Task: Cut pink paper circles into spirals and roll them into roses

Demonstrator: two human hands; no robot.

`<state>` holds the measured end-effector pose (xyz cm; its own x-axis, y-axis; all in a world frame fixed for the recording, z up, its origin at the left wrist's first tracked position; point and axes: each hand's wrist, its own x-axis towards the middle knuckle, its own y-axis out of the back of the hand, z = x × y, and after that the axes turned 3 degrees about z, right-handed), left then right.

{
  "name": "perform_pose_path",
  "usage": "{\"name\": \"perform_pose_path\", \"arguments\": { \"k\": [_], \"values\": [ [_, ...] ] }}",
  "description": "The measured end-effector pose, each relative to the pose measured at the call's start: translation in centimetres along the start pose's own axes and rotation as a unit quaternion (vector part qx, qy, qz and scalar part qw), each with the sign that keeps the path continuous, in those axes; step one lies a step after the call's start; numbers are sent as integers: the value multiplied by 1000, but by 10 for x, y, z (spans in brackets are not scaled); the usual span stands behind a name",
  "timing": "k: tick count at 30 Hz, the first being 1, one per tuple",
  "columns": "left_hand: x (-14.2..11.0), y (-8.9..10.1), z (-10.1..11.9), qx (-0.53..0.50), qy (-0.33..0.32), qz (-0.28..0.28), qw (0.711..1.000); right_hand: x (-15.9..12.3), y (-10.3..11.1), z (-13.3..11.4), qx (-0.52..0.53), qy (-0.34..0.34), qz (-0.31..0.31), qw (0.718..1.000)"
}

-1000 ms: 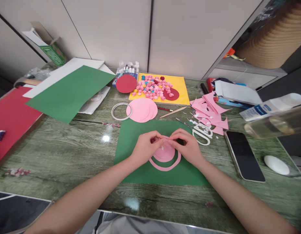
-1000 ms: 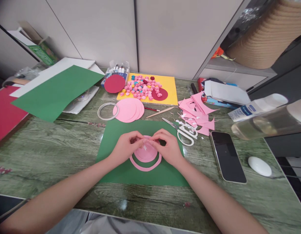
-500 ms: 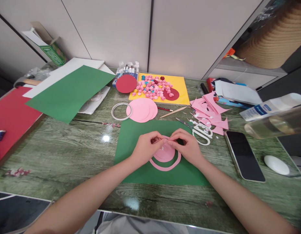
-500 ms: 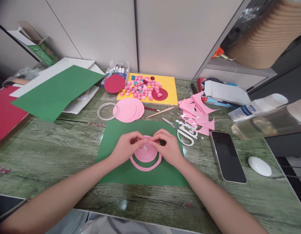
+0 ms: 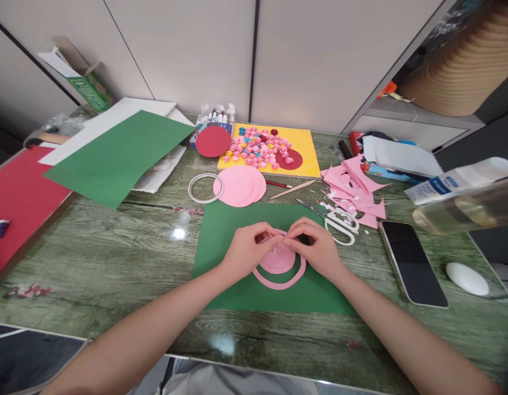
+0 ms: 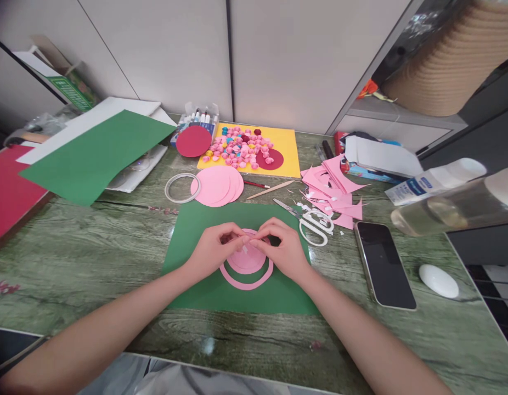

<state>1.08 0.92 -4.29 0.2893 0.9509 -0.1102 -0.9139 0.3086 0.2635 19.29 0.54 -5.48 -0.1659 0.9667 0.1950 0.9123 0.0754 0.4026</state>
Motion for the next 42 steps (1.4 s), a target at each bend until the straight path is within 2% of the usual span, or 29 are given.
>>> {"name": "perform_pose_path", "arguments": {
  "k": [30, 42],
  "values": [
    [0, -1, 3, -26, 5, -10, 1000, 0, 1, 2, 43, -3, -25, 999],
    [1, 1, 4, -28, -10, -35, 999, 0, 1, 1, 43, 2, -31, 999]
  ]
}}
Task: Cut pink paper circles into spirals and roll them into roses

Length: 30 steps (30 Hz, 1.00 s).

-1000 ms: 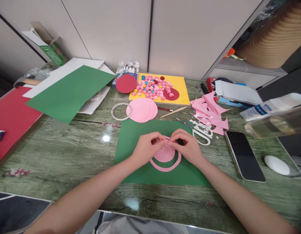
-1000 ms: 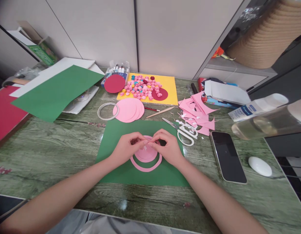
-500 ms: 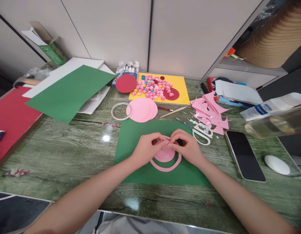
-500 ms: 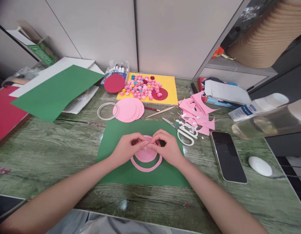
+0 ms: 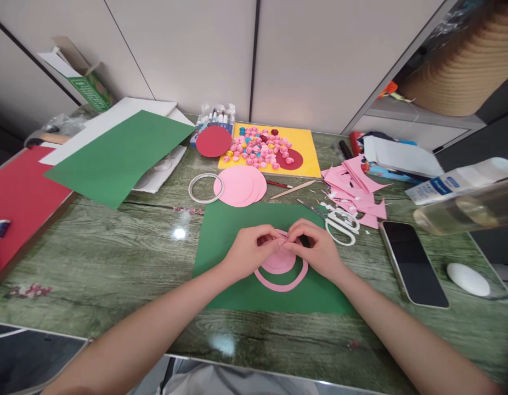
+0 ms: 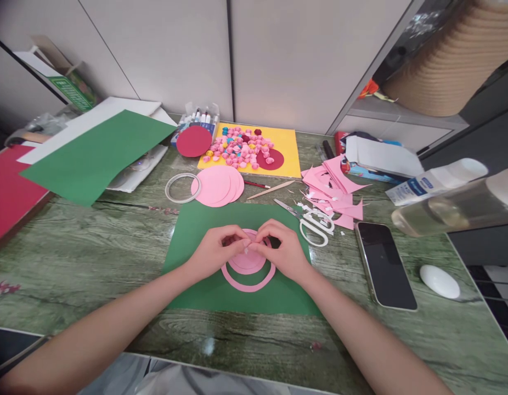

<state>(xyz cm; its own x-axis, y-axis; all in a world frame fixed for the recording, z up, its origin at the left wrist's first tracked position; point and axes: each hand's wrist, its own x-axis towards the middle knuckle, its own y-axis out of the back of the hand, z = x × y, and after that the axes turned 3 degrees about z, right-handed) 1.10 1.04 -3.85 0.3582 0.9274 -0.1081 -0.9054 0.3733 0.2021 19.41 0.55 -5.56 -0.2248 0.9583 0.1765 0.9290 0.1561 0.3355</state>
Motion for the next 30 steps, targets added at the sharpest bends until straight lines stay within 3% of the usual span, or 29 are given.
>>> {"name": "perform_pose_path", "arguments": {
  "k": [20, 30],
  "values": [
    [-1, 1, 2, -42, -20, -32, 998, 0, 0, 1, -19, -3, -2, 1000],
    [0, 2, 0, -109, -21, -56, 992, 2, 2, 2, -38, -2, 37, 999]
  ]
}}
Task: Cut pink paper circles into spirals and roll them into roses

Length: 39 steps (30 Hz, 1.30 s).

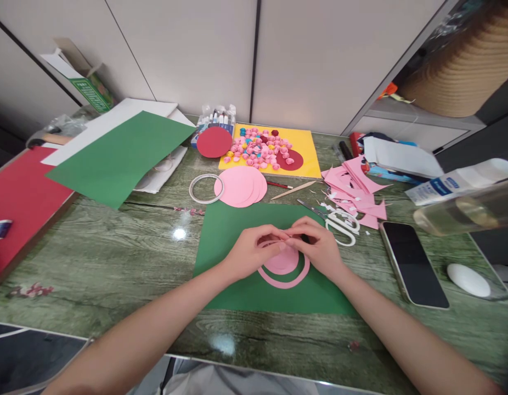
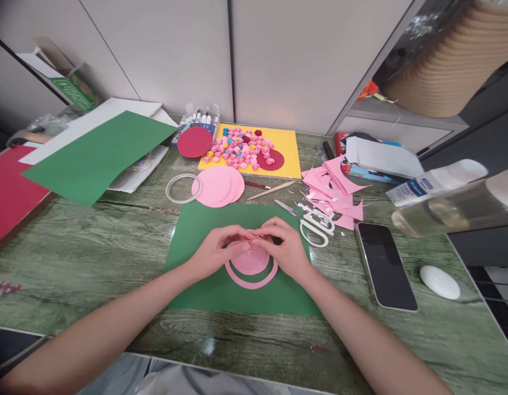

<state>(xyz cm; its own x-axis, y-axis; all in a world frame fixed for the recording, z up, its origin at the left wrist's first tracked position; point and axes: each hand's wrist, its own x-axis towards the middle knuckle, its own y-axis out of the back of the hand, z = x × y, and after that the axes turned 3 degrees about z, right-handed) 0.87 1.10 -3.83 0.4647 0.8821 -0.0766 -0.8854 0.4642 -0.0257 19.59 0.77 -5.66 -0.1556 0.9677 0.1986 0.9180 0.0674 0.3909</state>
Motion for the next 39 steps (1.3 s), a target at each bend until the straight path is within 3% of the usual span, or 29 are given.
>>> {"name": "perform_pose_path", "arguments": {
  "k": [6, 11, 19, 39],
  "values": [
    [-1, -1, -2, 11, 9, -8, 1000, -1, -1, 3, 1, -7, 78, 997],
    [-1, -1, -4, 50, 5, 24, 998, 0, 0, 0, -4, -11, 109, 994],
    [0, -1, -6, 54, 11, 39, 998, 0, 0, 0, -1, -14, 104, 994],
    [-4, -4, 2, 27, -20, -21, 999, -2, -1, 1, 47, 24, 37, 998]
  ]
}}
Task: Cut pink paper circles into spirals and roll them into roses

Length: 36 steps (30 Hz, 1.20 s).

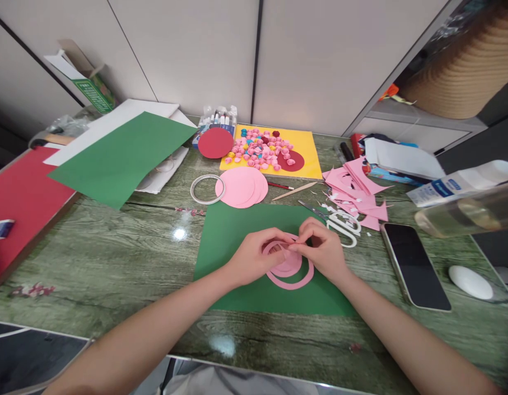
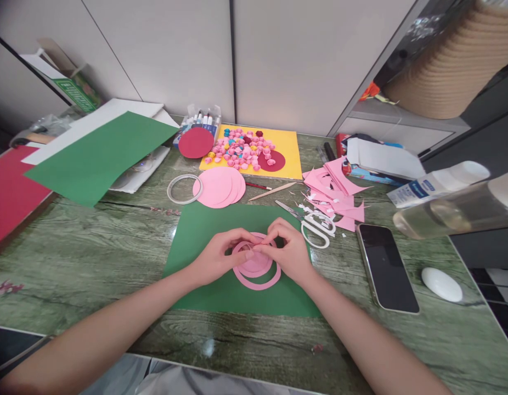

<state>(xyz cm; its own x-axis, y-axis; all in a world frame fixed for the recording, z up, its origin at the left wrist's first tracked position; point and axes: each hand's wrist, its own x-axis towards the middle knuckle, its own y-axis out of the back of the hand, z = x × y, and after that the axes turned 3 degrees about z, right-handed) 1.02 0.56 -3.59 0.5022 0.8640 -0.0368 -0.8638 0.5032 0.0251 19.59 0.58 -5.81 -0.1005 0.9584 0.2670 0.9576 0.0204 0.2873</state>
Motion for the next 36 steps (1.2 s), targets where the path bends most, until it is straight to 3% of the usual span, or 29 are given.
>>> {"name": "perform_pose_path", "arguments": {
  "k": [36],
  "values": [
    [0, -2, 3, -18, -7, -39, 999, -4, -2, -5, -45, 20, -82, 995]
  ]
}}
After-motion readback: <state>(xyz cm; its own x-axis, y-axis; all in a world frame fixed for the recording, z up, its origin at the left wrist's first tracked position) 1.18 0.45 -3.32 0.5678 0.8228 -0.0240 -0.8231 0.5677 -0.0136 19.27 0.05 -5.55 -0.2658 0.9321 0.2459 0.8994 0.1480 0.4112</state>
